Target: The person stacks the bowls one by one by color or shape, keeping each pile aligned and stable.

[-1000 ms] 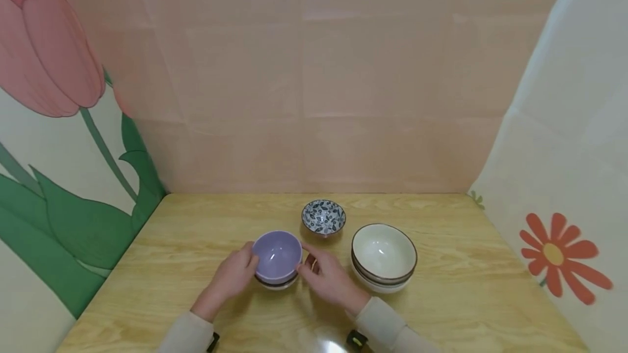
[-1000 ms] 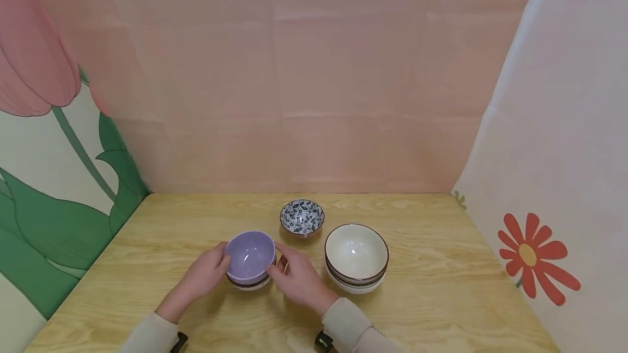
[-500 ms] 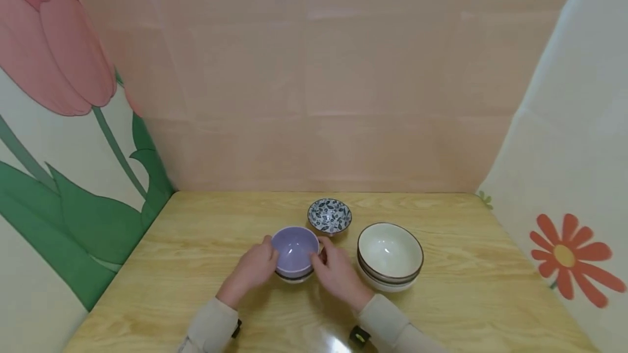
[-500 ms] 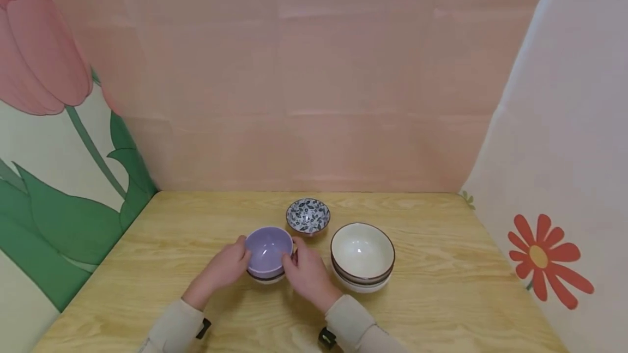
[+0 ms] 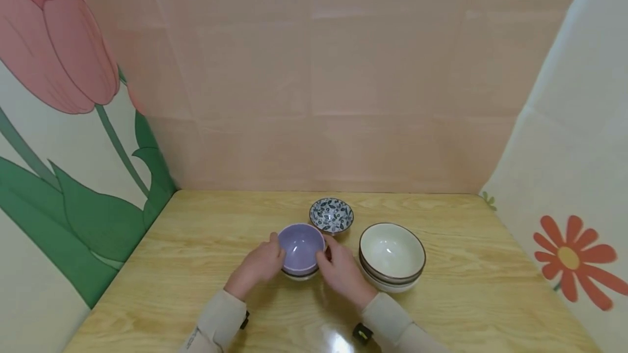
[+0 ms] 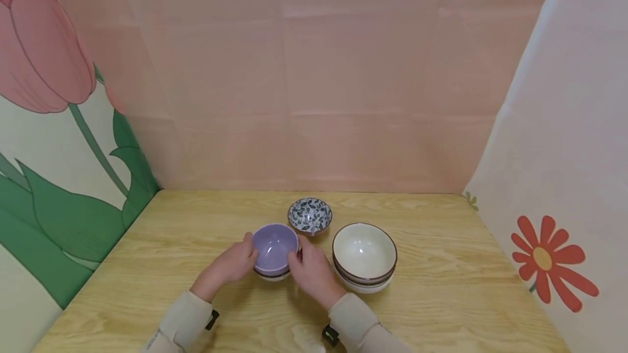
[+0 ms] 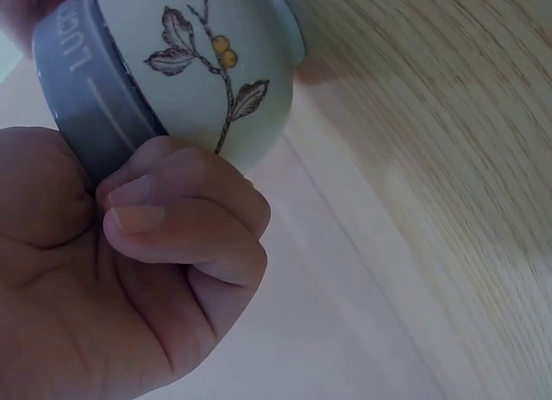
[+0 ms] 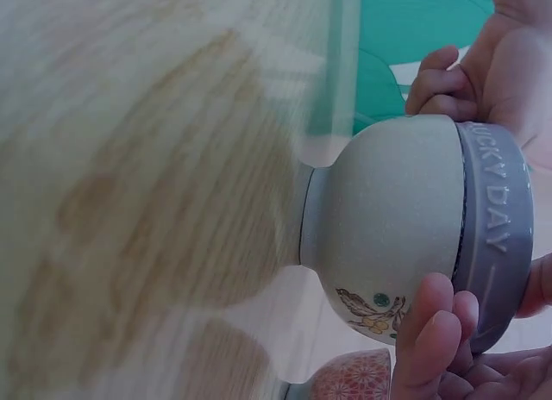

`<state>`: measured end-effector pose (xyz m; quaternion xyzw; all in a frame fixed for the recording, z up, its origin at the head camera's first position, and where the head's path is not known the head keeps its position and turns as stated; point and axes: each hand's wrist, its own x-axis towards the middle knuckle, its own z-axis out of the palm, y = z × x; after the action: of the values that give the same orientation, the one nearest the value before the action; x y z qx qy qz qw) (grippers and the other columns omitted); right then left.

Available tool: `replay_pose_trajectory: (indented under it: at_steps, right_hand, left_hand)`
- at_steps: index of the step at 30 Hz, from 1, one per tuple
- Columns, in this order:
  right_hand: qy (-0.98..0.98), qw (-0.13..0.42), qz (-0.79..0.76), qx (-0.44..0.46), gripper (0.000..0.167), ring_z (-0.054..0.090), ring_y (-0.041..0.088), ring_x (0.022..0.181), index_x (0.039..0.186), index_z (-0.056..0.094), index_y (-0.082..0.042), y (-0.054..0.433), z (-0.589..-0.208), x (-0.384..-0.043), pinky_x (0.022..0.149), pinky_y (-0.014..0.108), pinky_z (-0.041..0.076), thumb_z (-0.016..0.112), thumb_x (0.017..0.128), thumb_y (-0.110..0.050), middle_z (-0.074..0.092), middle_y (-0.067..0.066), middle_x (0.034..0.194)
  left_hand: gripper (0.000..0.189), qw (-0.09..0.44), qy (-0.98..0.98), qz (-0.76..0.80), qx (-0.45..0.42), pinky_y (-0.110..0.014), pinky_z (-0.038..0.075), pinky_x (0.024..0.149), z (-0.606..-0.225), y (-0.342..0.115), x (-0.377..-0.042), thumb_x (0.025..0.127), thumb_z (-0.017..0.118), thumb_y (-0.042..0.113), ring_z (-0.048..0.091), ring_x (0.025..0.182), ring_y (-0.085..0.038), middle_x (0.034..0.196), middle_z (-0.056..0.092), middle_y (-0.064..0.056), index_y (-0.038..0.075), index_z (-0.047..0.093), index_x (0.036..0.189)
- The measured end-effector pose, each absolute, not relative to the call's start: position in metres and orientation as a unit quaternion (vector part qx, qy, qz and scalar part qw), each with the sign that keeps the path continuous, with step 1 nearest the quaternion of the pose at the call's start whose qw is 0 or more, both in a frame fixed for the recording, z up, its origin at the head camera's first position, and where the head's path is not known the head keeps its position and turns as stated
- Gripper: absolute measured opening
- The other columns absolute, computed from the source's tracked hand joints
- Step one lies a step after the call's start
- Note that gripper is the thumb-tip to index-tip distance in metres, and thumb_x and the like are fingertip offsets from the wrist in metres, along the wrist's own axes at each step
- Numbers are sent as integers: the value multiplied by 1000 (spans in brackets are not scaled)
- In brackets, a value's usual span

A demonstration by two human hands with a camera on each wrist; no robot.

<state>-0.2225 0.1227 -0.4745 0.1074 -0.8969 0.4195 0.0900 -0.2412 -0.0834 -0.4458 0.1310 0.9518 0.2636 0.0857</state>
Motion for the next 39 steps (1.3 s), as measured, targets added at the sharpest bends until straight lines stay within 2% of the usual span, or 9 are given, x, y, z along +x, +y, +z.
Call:
replay_pose_trajectory:
  at_steps: [6,10,14,21,28,30,32,35,39]
  right_hand:
    - [-895,78,430,92,44,49,12,61,132,59,0,126,-474,-224,52,26,44,59,91,-16,55,0,72]
    - [-896,72,430,89,42,49,12,62,130,60,-1,126,-473,-226,52,26,44,61,91,-16,55,-1,72]
    - [-895,62,432,88,43,50,12,62,132,60,-1,125,-474,-227,51,26,44,60,92,-15,55,-1,72]
    - [-892,66,438,88,45,49,12,62,135,59,0,124,-477,-226,51,26,43,57,92,-13,54,0,71]
    - [-887,62,449,92,44,49,12,60,136,58,1,125,-476,-228,49,27,43,56,93,-12,54,1,70]
    - [-887,62,448,97,44,53,13,65,136,57,1,125,-477,-229,54,27,47,55,94,-12,61,4,78]
    - [-886,65,447,102,44,58,14,75,137,57,2,125,-479,-229,65,30,53,54,95,-13,68,9,91]
    - [-887,70,443,106,43,61,17,88,136,57,2,125,-480,-229,80,37,55,52,96,-13,69,13,112]
    - [-889,72,439,107,43,61,18,89,136,57,2,125,-480,-228,82,39,54,51,97,-14,69,13,114]
  left_hand:
    - [48,101,943,288,131,-39,51,60,-439,-83,-239,103,42,17,59,72,-24,99,62,-24,-17,36,137]
    - [39,88,943,295,129,-40,52,65,-433,-85,-240,104,40,17,59,76,-24,97,63,-20,-13,49,127]
    - [37,73,939,312,123,-37,49,59,-433,-85,-243,107,35,18,55,70,-22,82,59,-13,-10,58,115]
    - [34,56,955,265,121,-31,46,51,-439,-81,-243,106,33,12,53,63,-20,73,54,-8,-10,59,105]
    - [33,74,950,279,118,-30,47,51,-437,-79,-243,106,34,11,53,62,-20,73,53,-9,-12,58,108]
    - [33,81,948,284,116,-30,47,51,-437,-80,-242,106,34,11,52,62,-20,73,53,-8,-12,58,107]
    - [33,88,946,291,116,-31,47,51,-436,-80,-242,106,33,11,52,62,-20,74,53,-9,-11,58,106]
    - [32,94,945,289,119,-31,46,51,-435,-80,-242,105,33,11,52,62,-20,73,53,-8,-8,58,103]
    - [30,95,949,274,125,-31,45,51,-435,-81,-244,104,34,10,51,62,-20,72,53,-8,-7,58,100]
